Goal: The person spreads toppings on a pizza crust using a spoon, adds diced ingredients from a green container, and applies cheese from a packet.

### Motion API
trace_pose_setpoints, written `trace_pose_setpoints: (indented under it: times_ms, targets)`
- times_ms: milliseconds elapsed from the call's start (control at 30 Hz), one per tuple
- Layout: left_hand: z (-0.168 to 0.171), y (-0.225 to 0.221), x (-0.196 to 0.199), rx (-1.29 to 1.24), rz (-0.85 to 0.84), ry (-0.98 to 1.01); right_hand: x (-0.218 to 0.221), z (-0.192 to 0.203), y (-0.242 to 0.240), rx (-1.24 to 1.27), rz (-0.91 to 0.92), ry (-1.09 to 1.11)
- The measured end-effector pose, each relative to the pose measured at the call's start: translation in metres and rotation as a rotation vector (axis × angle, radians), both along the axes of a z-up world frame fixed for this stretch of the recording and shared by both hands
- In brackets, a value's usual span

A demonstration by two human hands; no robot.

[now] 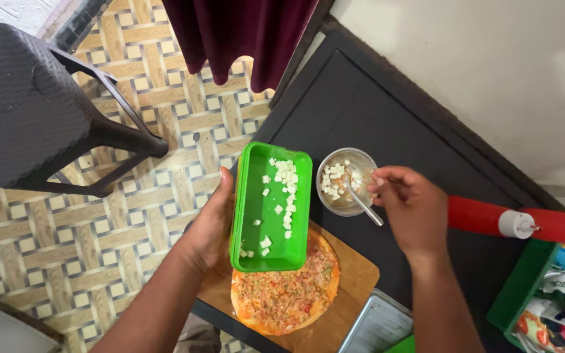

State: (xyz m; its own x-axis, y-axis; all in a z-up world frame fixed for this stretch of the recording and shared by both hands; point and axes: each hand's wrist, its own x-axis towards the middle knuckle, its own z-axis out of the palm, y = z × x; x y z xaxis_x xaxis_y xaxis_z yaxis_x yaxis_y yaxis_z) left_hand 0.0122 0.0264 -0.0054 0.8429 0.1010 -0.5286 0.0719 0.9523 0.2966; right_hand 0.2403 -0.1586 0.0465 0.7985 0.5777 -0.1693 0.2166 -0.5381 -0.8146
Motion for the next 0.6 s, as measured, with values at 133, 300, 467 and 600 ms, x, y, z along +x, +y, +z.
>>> trace_pose_setpoints:
  times_ms: [133,300,467,600]
  targets:
    - [-0.008,0.002,-0.005,0.117,-0.110,0.043,-0.011,0.020,0.007,-0.029,-0.051,-0.003]
    - [-0.013,-0.004,-0.014,-0.030,-0.126,0.009,-0.054,0.061,0.010,-0.128,0.248,-0.173]
    - [-0.018,-0.025,-0.013,0.003,-0.195,0.001,-0.117,0.062,0.027,-0.231,0.573,-0.290]
    - [-0.022,-0.044,-0.014,-0.014,-0.193,-0.065,-0.123,0.061,0.027,-0.255,0.555,-0.286]
